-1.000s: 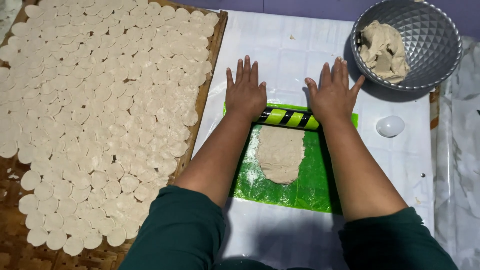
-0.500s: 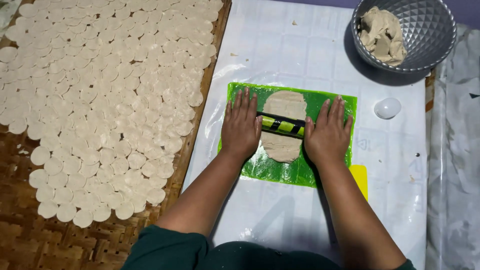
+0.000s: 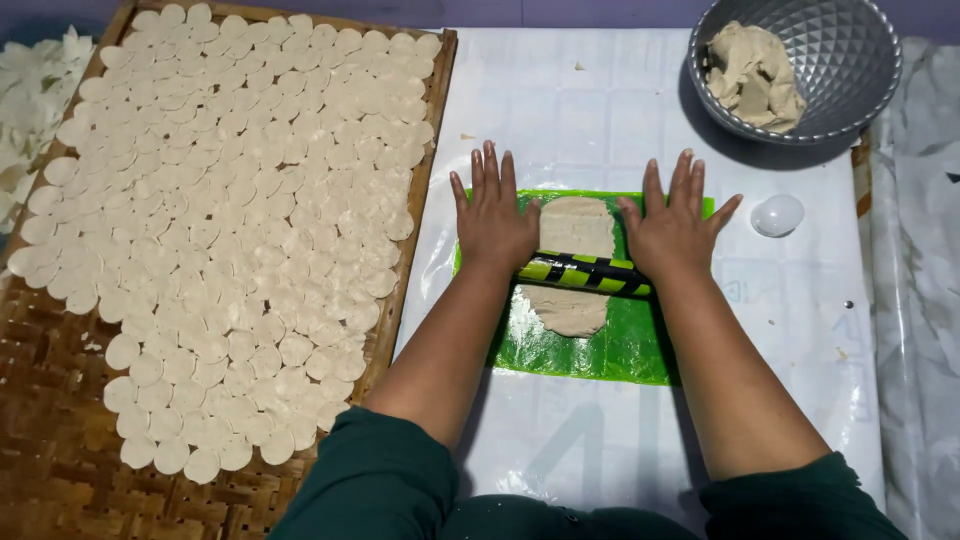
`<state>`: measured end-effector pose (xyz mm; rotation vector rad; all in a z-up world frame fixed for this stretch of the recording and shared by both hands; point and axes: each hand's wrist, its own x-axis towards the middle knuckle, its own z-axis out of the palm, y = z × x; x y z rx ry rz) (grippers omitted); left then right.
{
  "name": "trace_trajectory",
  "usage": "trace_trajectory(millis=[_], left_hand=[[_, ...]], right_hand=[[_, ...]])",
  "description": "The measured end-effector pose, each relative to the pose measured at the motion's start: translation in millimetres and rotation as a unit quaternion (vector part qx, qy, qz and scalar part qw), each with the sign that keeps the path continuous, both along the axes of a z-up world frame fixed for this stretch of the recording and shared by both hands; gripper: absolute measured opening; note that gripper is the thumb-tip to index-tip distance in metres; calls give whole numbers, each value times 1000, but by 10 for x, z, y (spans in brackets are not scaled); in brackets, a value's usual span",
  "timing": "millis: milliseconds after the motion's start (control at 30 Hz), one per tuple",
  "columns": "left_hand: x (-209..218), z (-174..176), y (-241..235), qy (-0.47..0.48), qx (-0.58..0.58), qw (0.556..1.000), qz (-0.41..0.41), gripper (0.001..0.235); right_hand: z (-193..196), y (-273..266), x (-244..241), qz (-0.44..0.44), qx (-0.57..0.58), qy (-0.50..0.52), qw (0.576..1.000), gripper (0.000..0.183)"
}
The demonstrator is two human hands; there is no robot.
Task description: The person uses a yellow spatula to transfer small, round dough pieces from a green cutting board to a woven tray. They then use a rolling pin to flatten a larger piece of dough on the green board.
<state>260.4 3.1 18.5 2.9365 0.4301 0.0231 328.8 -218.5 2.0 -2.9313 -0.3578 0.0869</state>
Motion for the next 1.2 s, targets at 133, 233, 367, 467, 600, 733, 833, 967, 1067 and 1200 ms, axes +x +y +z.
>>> trace_trajectory(millis=[133,233,367,467,600,733,833,967,1067,1200], left_hand=[[-163,-65,-17,17,-22,1000,1,80],[-518,-188,-70,-17,-28,999,-3,73],[-945,-297,-155,-120,-17,992,-39,60],[-1286,-207,-221,-111,-33,992,-54,55],[-1724,-365,-303,-96,-39,992,-74,60],[-1941,-453,-317,-87,-58,991,-83,65],[-1761,-361,-272,-94,-73,989,-87,63],[-1236,-265,-165,-69,-49,994,-75,57],[-785,-244,-77,-37,-41,997,-60,58],[-230,-277,66,-17,-69,997,-22,65]], right_hand=[[-41,-53,-167,5,-15,11,1000,71],[-78,-132,-509,24,4,13,1000,63],[-230,-280,-866,59,27,-64,996,58],[-248,-335,-1181,77,22,-121,989,53],[-129,-407,-1669,90,64,-174,979,63],[-208,-487,-1874,99,96,-170,976,69],[-276,-466,-1689,90,70,-151,982,70],[-229,-332,-1122,69,-4,-88,994,63],[-115,-189,-698,57,1,-32,998,64],[65,16,-235,23,8,-22,999,67]])
